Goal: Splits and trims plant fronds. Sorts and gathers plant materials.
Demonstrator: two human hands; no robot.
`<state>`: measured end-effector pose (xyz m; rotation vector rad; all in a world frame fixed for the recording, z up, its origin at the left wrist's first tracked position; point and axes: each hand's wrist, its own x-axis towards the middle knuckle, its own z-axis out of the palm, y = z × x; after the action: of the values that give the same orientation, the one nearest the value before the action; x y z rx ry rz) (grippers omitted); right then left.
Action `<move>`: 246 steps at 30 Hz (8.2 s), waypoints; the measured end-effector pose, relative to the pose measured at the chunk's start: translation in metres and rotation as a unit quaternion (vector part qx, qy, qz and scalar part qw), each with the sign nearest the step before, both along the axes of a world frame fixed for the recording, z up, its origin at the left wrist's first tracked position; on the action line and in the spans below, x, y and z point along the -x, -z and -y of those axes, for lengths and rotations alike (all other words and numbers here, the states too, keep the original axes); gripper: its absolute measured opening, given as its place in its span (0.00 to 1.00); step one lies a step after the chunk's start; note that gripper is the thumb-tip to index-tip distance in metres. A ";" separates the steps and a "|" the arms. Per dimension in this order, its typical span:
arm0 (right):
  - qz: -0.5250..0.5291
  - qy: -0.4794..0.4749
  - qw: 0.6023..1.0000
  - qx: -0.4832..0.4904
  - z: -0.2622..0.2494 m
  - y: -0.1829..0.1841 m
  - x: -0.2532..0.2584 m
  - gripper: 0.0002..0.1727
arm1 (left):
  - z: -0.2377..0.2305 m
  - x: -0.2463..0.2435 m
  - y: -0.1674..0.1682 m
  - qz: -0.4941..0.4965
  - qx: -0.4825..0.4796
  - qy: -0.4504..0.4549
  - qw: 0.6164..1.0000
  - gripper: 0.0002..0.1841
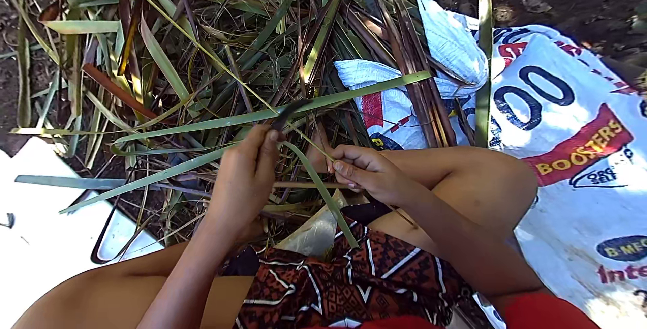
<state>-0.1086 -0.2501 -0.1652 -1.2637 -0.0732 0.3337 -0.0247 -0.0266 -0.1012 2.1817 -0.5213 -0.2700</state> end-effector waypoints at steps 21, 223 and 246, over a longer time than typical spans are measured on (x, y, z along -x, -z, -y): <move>-0.009 0.030 0.999 -0.014 -0.003 -0.002 0.004 0.10 | 0.016 0.024 0.019 -0.050 -0.006 0.029 0.998 0.12; 0.096 0.442 0.769 -0.452 0.131 0.005 -0.060 0.16 | 0.039 0.105 0.038 -0.123 -0.243 0.400 0.875 0.17; -0.030 0.295 0.761 -0.577 0.023 -0.017 -0.036 0.11 | 0.079 0.040 0.045 0.018 0.002 0.237 0.971 0.10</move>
<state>-0.0725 -0.2730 -0.1478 0.0106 0.1639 -0.2375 -0.0646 -0.1057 -0.1465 2.0344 -1.0627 -0.4847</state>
